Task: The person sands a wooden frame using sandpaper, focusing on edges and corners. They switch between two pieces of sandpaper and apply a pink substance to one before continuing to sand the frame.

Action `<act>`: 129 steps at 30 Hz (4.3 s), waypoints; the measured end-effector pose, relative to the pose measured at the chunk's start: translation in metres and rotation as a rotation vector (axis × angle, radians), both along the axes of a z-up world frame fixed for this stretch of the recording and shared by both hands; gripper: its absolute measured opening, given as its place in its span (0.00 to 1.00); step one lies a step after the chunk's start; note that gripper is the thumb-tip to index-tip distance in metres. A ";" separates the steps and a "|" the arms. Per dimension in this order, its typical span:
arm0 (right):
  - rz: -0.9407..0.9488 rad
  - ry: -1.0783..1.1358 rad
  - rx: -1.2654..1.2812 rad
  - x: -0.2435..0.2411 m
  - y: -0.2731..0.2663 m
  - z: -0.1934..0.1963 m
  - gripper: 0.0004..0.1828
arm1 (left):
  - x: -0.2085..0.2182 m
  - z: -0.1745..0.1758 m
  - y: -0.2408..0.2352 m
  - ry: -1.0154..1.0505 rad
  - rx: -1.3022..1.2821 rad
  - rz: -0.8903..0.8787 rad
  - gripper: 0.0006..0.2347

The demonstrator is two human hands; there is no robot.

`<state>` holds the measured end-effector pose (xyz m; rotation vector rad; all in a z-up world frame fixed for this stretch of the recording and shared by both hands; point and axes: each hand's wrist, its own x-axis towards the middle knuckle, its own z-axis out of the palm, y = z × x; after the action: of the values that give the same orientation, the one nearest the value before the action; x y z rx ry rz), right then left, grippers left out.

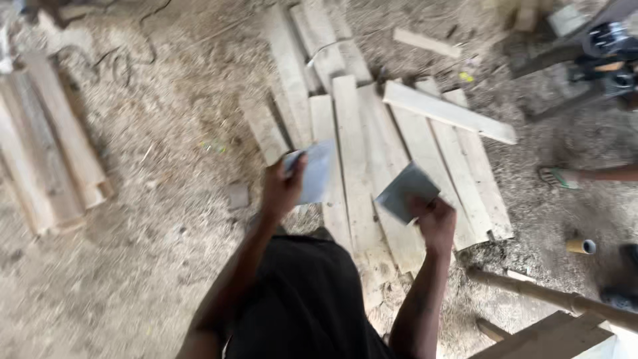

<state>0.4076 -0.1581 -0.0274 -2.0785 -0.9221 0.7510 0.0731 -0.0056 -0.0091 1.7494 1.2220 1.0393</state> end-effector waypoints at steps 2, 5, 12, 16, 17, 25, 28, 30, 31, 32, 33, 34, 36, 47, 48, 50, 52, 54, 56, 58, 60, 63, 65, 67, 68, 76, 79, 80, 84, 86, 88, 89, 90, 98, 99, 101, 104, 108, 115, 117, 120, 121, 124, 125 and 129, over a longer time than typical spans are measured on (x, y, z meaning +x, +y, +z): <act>-0.092 0.546 0.188 -0.004 -0.012 -0.006 0.07 | -0.007 0.011 0.002 0.010 -0.089 0.045 0.16; -0.036 1.009 0.419 -0.044 -0.014 -0.029 0.11 | 0.006 0.021 -0.018 -0.082 -0.223 -0.002 0.15; -0.150 1.231 0.414 -0.116 0.009 -0.003 0.15 | 0.068 0.007 -0.024 -0.105 -0.103 -0.154 0.14; -0.276 1.059 0.385 -0.101 0.009 0.010 0.16 | 0.094 0.007 -0.011 0.347 -0.249 -0.300 0.16; -0.355 1.018 0.369 -0.095 0.008 0.009 0.16 | 0.099 0.011 -0.005 0.457 -0.388 -0.367 0.19; -0.959 0.960 0.442 0.008 -0.001 -0.050 0.10 | 0.177 0.026 0.178 0.115 -0.782 0.142 0.25; -0.989 0.990 0.433 0.040 0.017 -0.054 0.12 | 0.234 -0.025 0.234 0.314 -0.651 -0.540 0.35; -0.982 0.988 0.426 0.077 0.052 -0.043 0.11 | 0.296 -0.057 0.240 0.099 -0.833 -0.865 0.37; -0.998 0.996 0.417 0.091 0.073 -0.032 0.10 | 0.329 -0.064 0.227 -0.062 -1.119 -0.788 0.34; -1.013 1.008 0.406 0.104 0.095 -0.022 0.09 | 0.363 -0.064 0.210 -0.261 -1.225 -0.809 0.33; -0.939 0.952 0.377 0.115 0.116 -0.010 0.11 | 0.380 -0.051 0.196 -0.425 -1.466 -0.892 0.33; -0.863 0.884 0.350 0.128 0.132 0.001 0.13 | 0.400 -0.035 0.184 -0.598 -1.707 -0.974 0.34; -0.774 0.778 0.335 0.159 0.150 0.022 0.15 | 0.439 -0.001 0.184 -0.455 -1.675 -0.991 0.30; -1.018 0.312 -0.106 0.217 0.055 0.073 0.22 | 0.518 0.092 0.330 -0.166 -0.859 -0.636 0.23; -1.058 0.263 -0.102 0.215 0.058 0.081 0.22 | 0.528 0.092 0.327 -0.214 -0.977 -0.684 0.23; -1.137 0.154 -0.097 0.218 0.061 0.095 0.23 | 0.553 0.094 0.316 -0.310 -1.221 -0.772 0.23; -1.292 0.401 -0.074 0.225 0.071 0.099 0.21 | 0.573 0.099 0.288 -0.328 -1.352 -0.800 0.23; -1.404 0.540 0.006 0.230 0.078 0.098 0.21 | 0.590 0.103 0.253 -0.272 -1.396 -0.840 0.23; -1.471 0.557 0.133 0.241 0.078 0.092 0.25 | 0.610 0.106 0.222 -0.161 -1.341 -0.897 0.23; -1.479 0.582 0.199 0.255 0.061 0.086 0.24 | 0.636 0.104 0.194 -0.164 -1.345 -1.026 0.25; -1.469 0.572 0.306 0.271 0.043 0.078 0.23 | 0.671 0.098 0.175 -0.168 -1.346 -1.091 0.26; -1.452 0.546 0.376 0.300 0.011 0.065 0.21 | 0.725 0.092 0.153 -0.108 -1.305 -1.111 0.26; -1.439 0.510 0.216 0.338 -0.020 0.065 0.22 | 0.778 0.089 0.125 -0.052 -1.233 -1.156 0.25; -1.297 0.212 0.342 0.388 -0.058 0.064 0.21 | 0.838 0.081 0.089 -0.127 -1.208 -1.220 0.24; -1.219 0.149 0.391 0.389 -0.057 0.071 0.22 | 0.839 0.087 0.089 -0.096 -1.197 -1.201 0.24; -1.347 0.409 -0.057 0.532 -0.134 0.094 0.20 | 0.952 0.040 0.008 -0.157 -1.296 -1.060 0.19; -1.422 0.396 0.020 0.575 -0.153 0.070 0.19 | 0.991 0.024 -0.021 -0.137 -1.459 -1.075 0.19; -1.452 0.391 0.029 0.591 -0.162 0.060 0.19 | 1.006 0.019 -0.035 -0.124 -1.522 -1.092 0.20; -1.558 0.401 0.193 0.662 -0.198 0.006 0.18 | 1.098 -0.003 -0.091 0.021 -1.694 -1.213 0.19; -1.682 0.460 0.186 0.702 -0.213 -0.020 0.20 | 1.138 -0.004 -0.113 0.106 -1.714 -1.349 0.20; -1.636 0.464 0.017 0.746 -0.239 -0.046 0.23 | 1.183 -0.012 -0.123 0.209 -1.678 -1.455 0.17; -1.596 0.498 -0.072 0.756 -0.236 -0.054 0.25 | 1.192 -0.009 -0.119 0.280 -1.663 -1.480 0.16; -1.569 0.395 -0.089 0.772 -0.234 -0.061 0.25 | 1.207 -0.008 -0.124 0.346 -1.611 -1.462 0.17; -1.247 0.206 -0.466 0.859 -0.284 -0.094 0.22 | 1.302 -0.017 -0.164 0.629 -1.424 -1.402 0.16; -1.294 0.193 -0.447 0.867 -0.292 -0.092 0.22 | 1.311 -0.017 -0.175 0.646 -1.416 -1.370 0.16; -1.426 0.152 -0.418 0.880 -0.310 -0.087 0.22 | 1.325 -0.015 -0.199 0.689 -1.404 -1.348 0.17; -1.699 0.321 -0.225 0.894 -0.334 -0.085 0.18 | 1.344 -0.019 -0.233 0.765 -1.361 -1.285 0.17; -1.837 0.281 -0.111 0.917 -0.384 -0.089 0.17 | 1.371 -0.036 -0.285 0.769 -1.466 -1.304 0.17; -2.023 0.380 0.340 0.952 -0.488 -0.065 0.18 | 1.446 -0.050 -0.445 0.885 -1.520 -1.421 0.18; -2.027 0.448 0.398 0.954 -0.555 -0.056 0.19 | 1.460 -0.061 -0.524 0.871 -1.624 -1.476 0.18; -1.989 0.427 0.447 0.946 -0.594 -0.020 0.19 | 1.487 -0.038 -0.589 1.038 -1.620 -1.618 0.20; -1.946 0.410 0.422 0.942 -0.608 -0.007 0.19 | 1.496 -0.029 -0.611 1.142 -1.617 -1.669 0.21; -1.857 0.279 0.558 0.937 -0.663 0.019 0.18 | 1.500 -0.020 -0.680 1.358 -1.753 -1.813 0.23; -1.842 0.235 0.651 0.937 -0.671 0.028 0.17 | 1.499 -0.015 -0.692 1.444 -1.813 -1.844 0.24; -2.094 0.344 0.652 0.933 -0.723 0.055 0.17 | 1.485 -0.007 -0.768 1.412 -1.541 -2.095 0.23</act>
<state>1.3408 -0.8813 0.0273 -1.1845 1.1201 -0.3621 1.5585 -0.7732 -0.0159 0.9833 -0.1234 -1.9785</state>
